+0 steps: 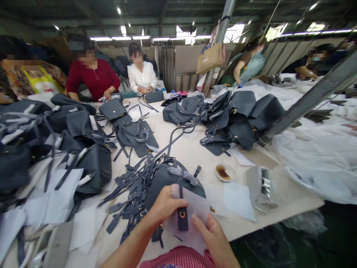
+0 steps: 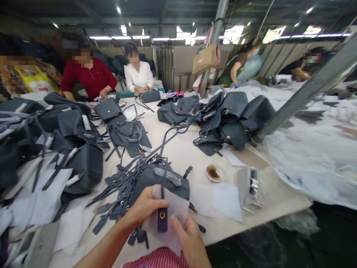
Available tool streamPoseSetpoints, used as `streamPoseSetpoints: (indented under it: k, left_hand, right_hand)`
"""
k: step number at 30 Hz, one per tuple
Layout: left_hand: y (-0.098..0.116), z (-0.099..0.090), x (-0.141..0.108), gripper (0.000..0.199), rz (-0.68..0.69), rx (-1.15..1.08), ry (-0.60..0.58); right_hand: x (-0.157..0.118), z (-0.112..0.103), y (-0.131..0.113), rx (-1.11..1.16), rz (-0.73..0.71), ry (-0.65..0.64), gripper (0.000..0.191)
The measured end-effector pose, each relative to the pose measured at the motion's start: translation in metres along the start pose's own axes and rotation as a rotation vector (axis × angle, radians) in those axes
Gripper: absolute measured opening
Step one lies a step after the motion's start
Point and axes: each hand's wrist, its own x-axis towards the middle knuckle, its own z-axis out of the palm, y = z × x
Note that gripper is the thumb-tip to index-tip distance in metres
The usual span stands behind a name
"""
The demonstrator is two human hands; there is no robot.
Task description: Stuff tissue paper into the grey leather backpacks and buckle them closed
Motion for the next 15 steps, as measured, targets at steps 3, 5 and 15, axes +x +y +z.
streamPoseSetpoints:
  k: [3,5,15]
  left_hand:
    - [-0.001,0.000,-0.002,0.018,0.011,0.009,-0.003]
    - [0.000,-0.003,-0.005,0.019,0.021,0.005,-0.043]
    - [-0.010,-0.008,-0.008,0.015,0.154,0.246,0.206]
  right_hand:
    - [0.007,0.005,0.002,-0.106,-0.095,0.081,0.062]
    - [0.011,0.006,0.001,-0.142,-0.127,0.126,0.062]
    - [0.008,0.006,0.003,-0.202,-0.134,0.141,0.056]
